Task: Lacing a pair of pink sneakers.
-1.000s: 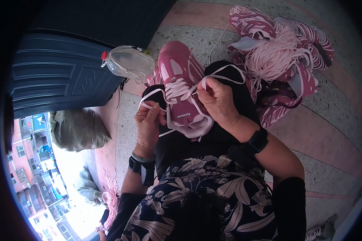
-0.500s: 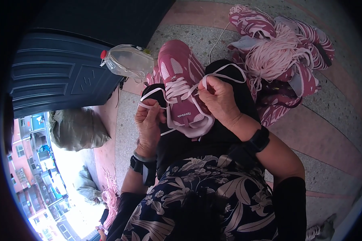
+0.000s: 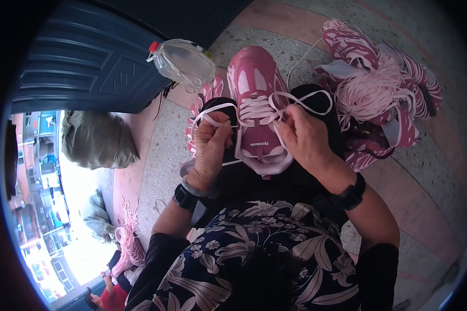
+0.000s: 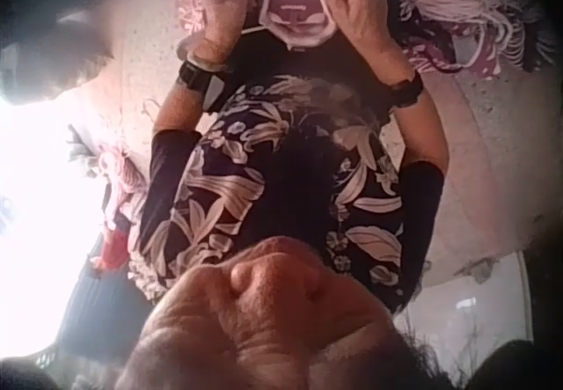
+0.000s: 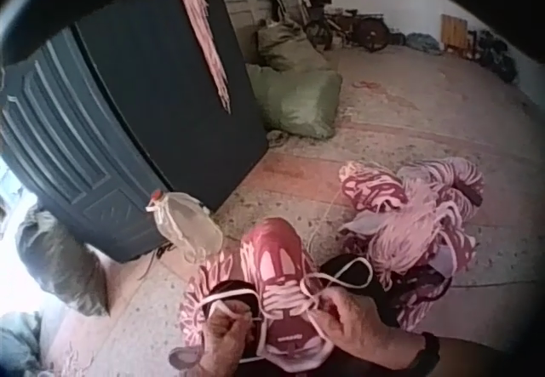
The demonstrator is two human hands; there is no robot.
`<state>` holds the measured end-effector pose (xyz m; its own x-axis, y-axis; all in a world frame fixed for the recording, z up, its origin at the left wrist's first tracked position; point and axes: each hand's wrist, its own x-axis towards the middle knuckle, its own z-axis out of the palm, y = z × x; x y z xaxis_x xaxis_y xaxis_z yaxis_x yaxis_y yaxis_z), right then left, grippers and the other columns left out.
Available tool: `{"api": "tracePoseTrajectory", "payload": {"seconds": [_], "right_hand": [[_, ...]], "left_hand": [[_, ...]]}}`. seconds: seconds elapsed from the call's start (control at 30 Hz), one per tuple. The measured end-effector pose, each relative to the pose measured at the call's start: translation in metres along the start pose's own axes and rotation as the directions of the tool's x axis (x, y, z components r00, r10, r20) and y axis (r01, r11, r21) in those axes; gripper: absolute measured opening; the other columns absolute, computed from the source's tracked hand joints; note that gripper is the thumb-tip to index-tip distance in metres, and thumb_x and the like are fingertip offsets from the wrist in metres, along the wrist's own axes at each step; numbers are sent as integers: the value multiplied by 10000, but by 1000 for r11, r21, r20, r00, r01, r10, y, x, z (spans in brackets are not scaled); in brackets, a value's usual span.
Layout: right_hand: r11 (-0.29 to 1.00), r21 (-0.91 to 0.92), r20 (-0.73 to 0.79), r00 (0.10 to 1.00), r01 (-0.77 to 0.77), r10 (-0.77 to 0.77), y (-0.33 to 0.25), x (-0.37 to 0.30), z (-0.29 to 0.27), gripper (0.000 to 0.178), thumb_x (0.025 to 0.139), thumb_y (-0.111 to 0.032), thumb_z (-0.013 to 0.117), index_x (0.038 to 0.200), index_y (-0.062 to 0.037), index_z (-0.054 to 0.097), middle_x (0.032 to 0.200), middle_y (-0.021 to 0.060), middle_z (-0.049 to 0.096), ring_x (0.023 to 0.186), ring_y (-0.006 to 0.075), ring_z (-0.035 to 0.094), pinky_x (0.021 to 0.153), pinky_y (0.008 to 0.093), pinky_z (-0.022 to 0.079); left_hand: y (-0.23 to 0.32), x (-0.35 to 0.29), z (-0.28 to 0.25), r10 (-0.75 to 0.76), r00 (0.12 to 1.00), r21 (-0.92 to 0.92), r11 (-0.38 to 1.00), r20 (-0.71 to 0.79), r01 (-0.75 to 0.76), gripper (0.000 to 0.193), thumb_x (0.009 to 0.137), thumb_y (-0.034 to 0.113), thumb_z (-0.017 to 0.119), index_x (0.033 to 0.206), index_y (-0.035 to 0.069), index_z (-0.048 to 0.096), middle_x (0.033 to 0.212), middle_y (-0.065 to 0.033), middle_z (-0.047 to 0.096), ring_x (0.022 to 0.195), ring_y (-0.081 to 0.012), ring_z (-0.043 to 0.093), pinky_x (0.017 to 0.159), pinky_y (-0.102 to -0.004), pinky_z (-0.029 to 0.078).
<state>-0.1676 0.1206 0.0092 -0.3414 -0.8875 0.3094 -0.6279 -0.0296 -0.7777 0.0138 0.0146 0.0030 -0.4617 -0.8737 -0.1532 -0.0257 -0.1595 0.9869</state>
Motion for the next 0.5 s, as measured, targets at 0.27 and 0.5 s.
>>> {"api": "tracePoseTrajectory", "payload": {"seconds": [0.27, 0.5], "right_hand": [[988, -120, 44, 995, 99, -94, 3, -18, -3, 331, 664, -156, 717, 800, -36, 440, 656, 90, 474, 566, 262, 501, 527, 329, 425], [999, 42, 41, 999, -21, 20, 19, -20, -4, 282, 663, -98, 714, 757, -26, 458, 668, 65, 496, 564, 185, 482, 534, 286, 417]], "left_hand": [[1, 3, -2, -14, 997, -41, 999, 78, 17, 92, 854, 6, 510, 924, 63, 529, 736, 36, 519, 603, -29, 456, 530, -182, 395], [-12, 20, -3, 53, 973, 83, 994, 223, -73, 114, 779, -15, 546, 884, 28, 544, 708, -21, 559, 653, -66, 515, 593, -224, 430]]}}
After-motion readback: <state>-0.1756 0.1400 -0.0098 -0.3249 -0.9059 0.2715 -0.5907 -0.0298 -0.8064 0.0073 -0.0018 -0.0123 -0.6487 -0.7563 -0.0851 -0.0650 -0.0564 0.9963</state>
